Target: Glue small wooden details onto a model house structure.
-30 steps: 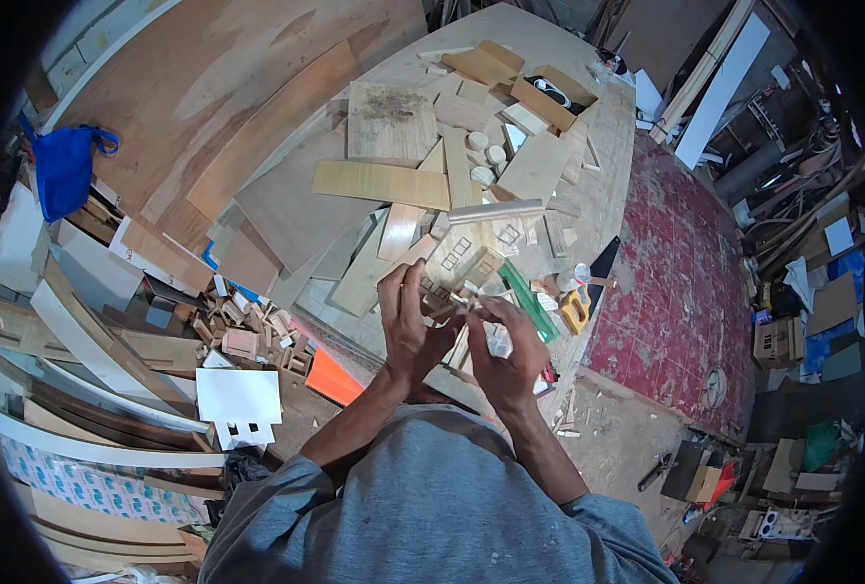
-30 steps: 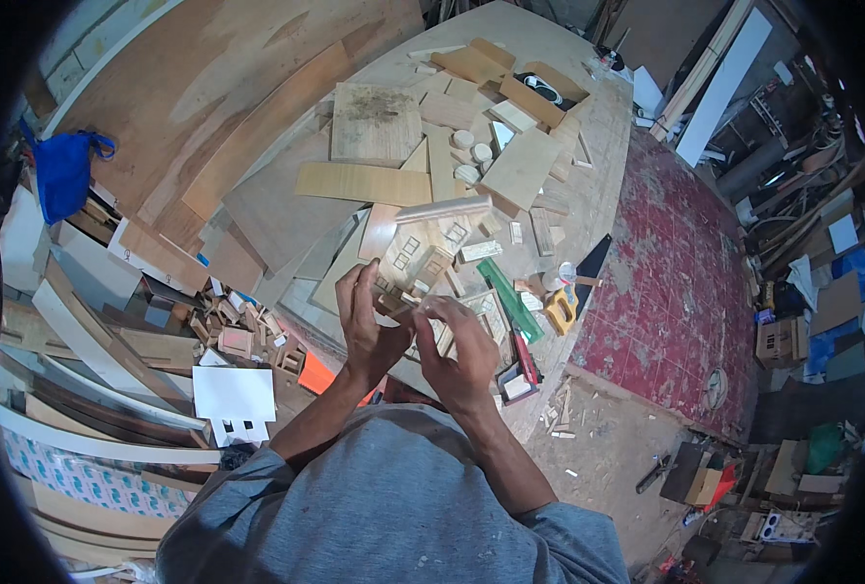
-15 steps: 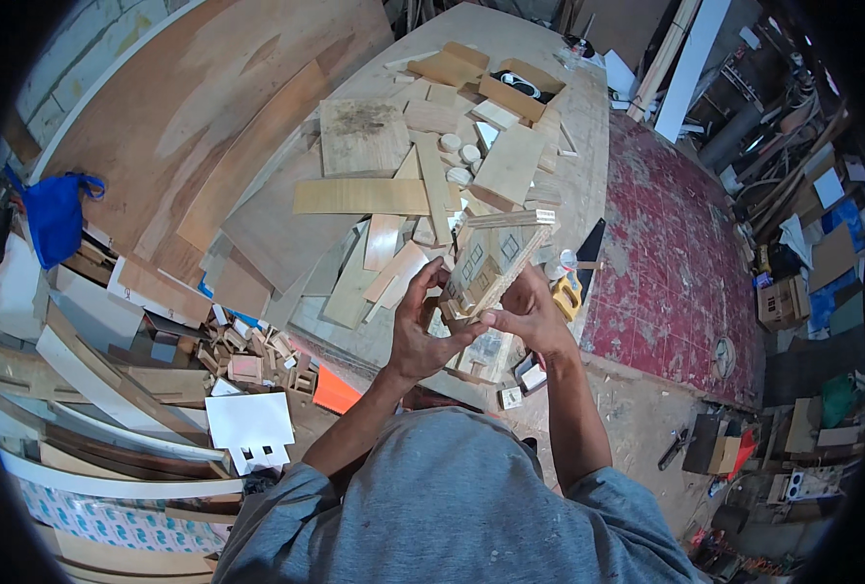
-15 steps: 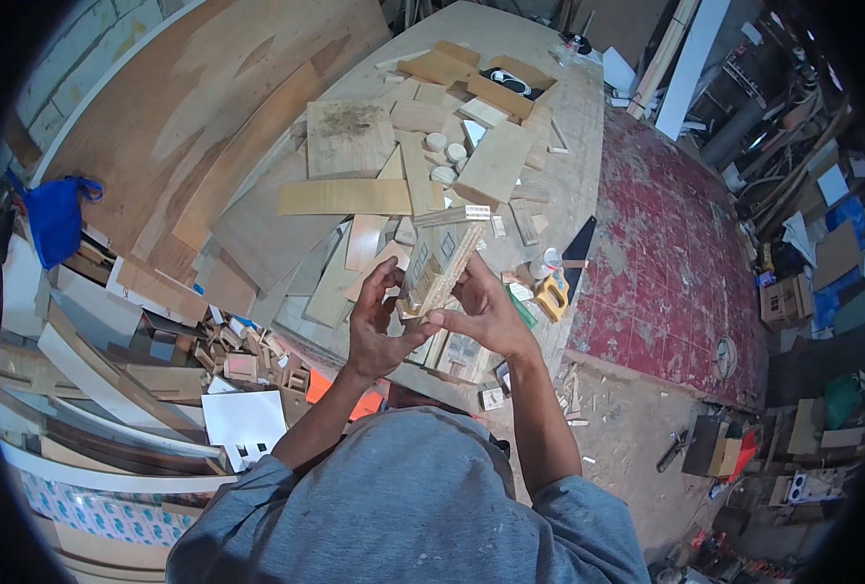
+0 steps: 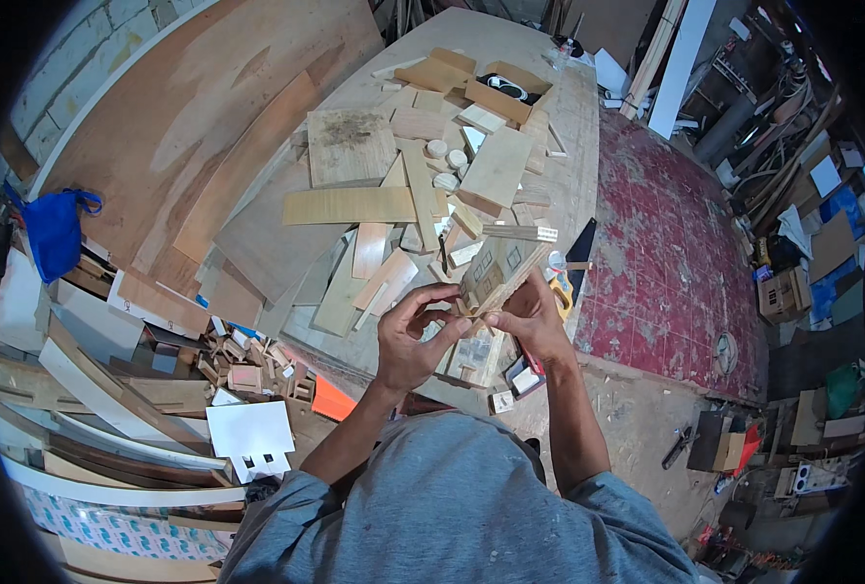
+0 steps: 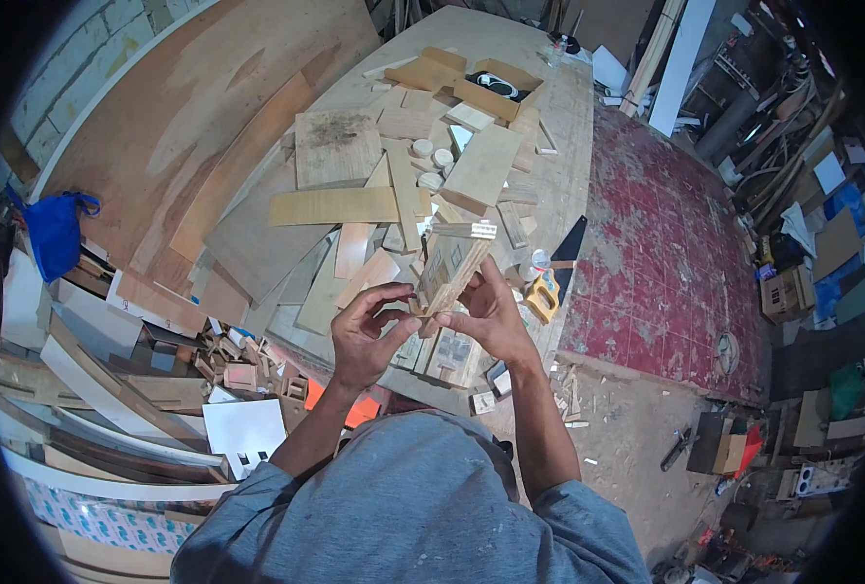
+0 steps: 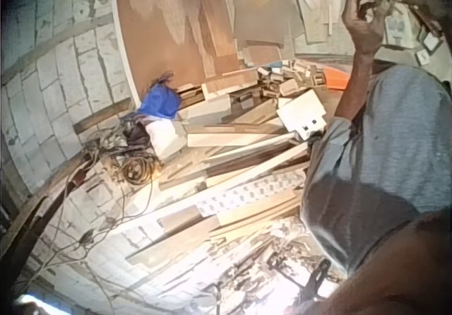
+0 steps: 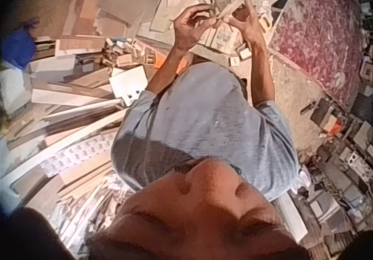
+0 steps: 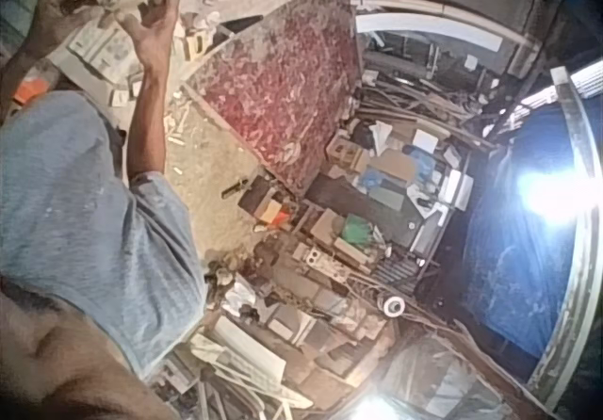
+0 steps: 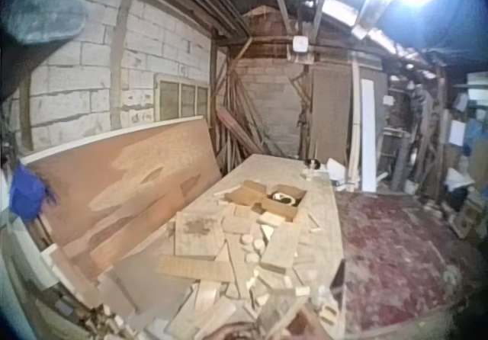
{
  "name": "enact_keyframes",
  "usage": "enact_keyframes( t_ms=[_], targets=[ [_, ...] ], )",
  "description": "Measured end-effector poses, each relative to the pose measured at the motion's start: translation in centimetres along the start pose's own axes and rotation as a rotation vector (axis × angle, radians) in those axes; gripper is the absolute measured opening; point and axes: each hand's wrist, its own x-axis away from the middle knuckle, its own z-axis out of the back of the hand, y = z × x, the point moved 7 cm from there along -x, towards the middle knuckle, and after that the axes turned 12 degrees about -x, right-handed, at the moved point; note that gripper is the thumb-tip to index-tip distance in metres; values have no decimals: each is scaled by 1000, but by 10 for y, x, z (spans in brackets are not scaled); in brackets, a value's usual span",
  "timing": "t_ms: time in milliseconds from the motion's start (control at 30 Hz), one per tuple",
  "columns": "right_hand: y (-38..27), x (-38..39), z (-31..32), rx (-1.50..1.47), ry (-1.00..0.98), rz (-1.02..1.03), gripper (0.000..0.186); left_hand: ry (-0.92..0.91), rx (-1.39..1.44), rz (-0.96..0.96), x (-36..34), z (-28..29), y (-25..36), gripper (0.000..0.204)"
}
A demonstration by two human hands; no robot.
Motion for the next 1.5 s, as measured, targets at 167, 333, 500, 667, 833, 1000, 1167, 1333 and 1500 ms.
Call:
enact_keyframes(
  t_ms=[167, 333, 500, 667, 833, 1000, 1167, 1333, 1500],
  targets=[
    [2, 1, 10, -11, 7, 8, 92, 21, -28, 3, 0, -6, -1, 37],
    [1, 0, 12, -9, -3, 24, 91, 46, -27, -12, 0, -7, -1, 34],
    [3, -1, 12, -43, -8, 17, 86, 45, -18, 39, 0, -8, 0, 31],
    [4, -2, 14, -49, -10, 8, 82, 27, -16, 15, -2, -8, 4, 32],
    [8, -4, 13, -61, -3, 10, 81, 36, -32, 40, 0, -8, 6, 35],
    [22, 2, 25, -337, 56, -77, 83, 98, -534, -147, 1, -7, 41, 40],
    [36, 6, 31, -439, 43, -121, 83, 168, -623, -331, 2, -9, 56, 33],
    [32, 5, 16, -495, 12, -102, 84, 170, -644, -405, 3, -13, 63, 27],
    [33, 5, 11, -485, -11, -104, 85, 193, -680, -484, 4, -16, 71, 25]
  ],
)
